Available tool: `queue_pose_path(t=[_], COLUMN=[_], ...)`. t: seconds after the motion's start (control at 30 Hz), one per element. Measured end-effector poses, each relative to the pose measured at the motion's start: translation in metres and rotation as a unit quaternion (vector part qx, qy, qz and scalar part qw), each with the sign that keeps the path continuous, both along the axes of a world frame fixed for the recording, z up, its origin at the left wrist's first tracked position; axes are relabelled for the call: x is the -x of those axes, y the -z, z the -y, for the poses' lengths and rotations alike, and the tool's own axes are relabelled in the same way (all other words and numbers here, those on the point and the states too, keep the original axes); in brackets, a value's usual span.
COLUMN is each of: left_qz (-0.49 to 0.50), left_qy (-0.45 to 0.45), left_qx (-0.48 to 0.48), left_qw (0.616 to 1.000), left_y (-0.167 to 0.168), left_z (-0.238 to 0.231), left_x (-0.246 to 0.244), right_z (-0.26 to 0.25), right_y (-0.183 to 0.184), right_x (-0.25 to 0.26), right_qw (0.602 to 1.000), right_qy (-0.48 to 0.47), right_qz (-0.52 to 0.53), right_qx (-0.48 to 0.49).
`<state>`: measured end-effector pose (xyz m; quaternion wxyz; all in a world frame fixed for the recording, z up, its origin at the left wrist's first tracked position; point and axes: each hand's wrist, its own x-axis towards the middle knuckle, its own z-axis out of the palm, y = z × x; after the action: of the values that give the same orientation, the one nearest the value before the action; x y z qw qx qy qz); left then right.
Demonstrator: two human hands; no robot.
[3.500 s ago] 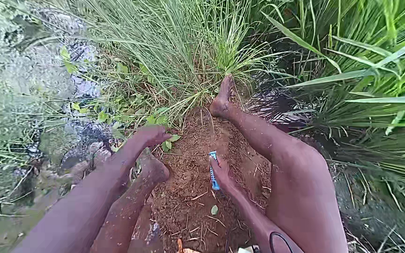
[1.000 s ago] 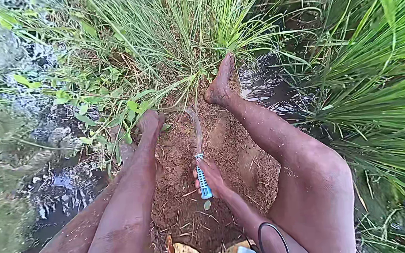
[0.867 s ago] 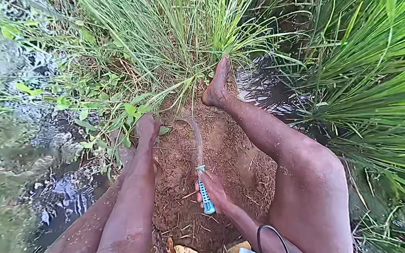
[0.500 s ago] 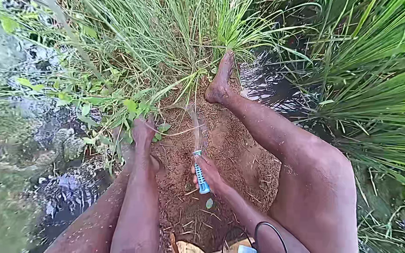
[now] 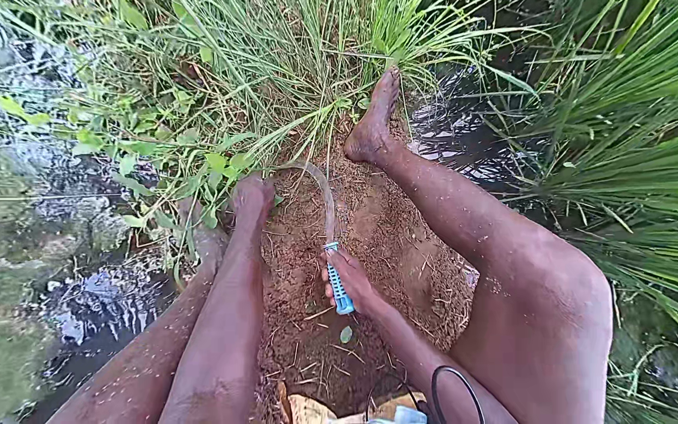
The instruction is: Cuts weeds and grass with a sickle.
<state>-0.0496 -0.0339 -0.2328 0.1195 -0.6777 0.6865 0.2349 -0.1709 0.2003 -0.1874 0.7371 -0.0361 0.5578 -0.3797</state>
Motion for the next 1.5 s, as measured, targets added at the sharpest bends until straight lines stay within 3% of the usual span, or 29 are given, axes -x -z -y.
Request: queue_pose_path(t=[0.23, 0.47, 0.7, 0.87, 1.17, 1.5], left_qz=[0.019, -0.039, -0.049, -0.081, -0.105, -0.108], left_qy=[0.007, 0.014, -0.026, -0.054, -0.107, -0.127], left_qx=[-0.015, 0.012, 0.009, 0.017, 0.083, 0.013], left_qw=[1.000, 0.999, 0.998, 0.995, 0.985, 0.986], left_y=[-0.010, 0.004, -0.007, -0.004, -0.040, 0.000], left_z=[0.005, -0.005, -0.003, 0.001, 0.001, -0.016], left_x=[0.003, -0.008, -0.011, -0.019, -0.052, -0.048], right_z=[-0.003, -0.033, 0.004, -0.002, -0.031, -0.016], right_y=[-0.018, -0.037, -0.015, -0.010, -0.035, -0.022], right_x=[0.001, 0.008, 0.007, 0.003, 0.003, -0.001], right_qw=[1.000, 1.000, 1.000, 1.000, 1.000, 0.996], right_qy=[-0.017, -0.022, -0.008, -0.009, 0.011, 0.082], right_qz=[0.009, 0.004, -0.001, 0.002, -0.014, 0.015], right_qx=[-0.016, -0.006, -0.008, -0.023, -0.024, -0.022])
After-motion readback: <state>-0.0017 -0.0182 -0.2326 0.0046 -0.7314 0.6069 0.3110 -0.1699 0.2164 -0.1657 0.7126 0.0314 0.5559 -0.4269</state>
